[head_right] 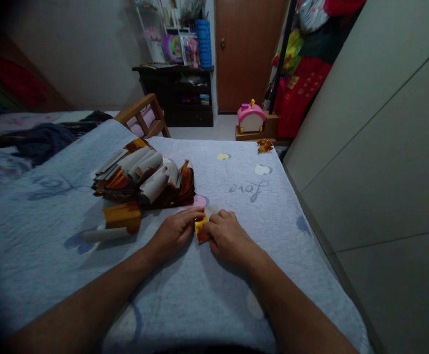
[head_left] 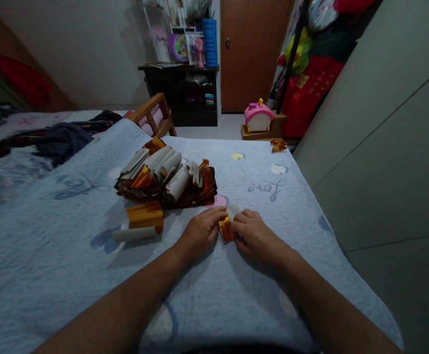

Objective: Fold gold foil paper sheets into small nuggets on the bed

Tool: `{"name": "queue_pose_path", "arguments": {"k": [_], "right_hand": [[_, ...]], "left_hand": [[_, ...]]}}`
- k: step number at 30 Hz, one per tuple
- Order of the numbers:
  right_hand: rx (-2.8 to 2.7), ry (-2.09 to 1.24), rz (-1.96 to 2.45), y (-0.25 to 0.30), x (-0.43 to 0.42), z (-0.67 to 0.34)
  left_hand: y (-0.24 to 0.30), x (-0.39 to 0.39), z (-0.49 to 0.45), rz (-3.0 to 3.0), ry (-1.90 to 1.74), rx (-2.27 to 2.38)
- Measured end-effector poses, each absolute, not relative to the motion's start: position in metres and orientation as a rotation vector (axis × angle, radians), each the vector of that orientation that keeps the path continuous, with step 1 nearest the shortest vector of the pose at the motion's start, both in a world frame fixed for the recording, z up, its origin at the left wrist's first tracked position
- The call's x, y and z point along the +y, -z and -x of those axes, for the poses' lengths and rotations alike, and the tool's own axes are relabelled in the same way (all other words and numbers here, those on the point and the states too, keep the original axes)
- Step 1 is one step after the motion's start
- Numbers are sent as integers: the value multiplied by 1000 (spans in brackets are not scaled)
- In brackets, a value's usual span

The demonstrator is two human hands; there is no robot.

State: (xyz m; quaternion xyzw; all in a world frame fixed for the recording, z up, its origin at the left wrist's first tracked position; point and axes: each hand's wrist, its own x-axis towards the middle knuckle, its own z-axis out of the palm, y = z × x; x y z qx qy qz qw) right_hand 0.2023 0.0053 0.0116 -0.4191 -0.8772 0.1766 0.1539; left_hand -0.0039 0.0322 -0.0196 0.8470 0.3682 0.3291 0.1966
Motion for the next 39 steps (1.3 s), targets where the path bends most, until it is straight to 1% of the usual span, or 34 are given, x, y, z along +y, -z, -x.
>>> {"name": "queue_pose_path", "arguments": {"k": [5,14,19,27,34,39], "right_hand": [[-2504,-553,1217,-11,2,-200],[-2470,-492,1298,-9,2,-193],[-2444,-524,1282,-7,2,-189],[-2336,-578,1372,1,5,-190],[-2218,-524,1490,10,9,-194],[-2189,-520,1506,13,9,-195]], "left_hand": [[21,32,5,-2441,-853,1032],[13,30,6,-2498,-767,1019],[9,26,9,-2523,-721,1114],[2,24,4,-2383,-706,1029],[8,30,-1,-2391,-582,1131],[9,29,-4,-2397,-581,1193]]}}
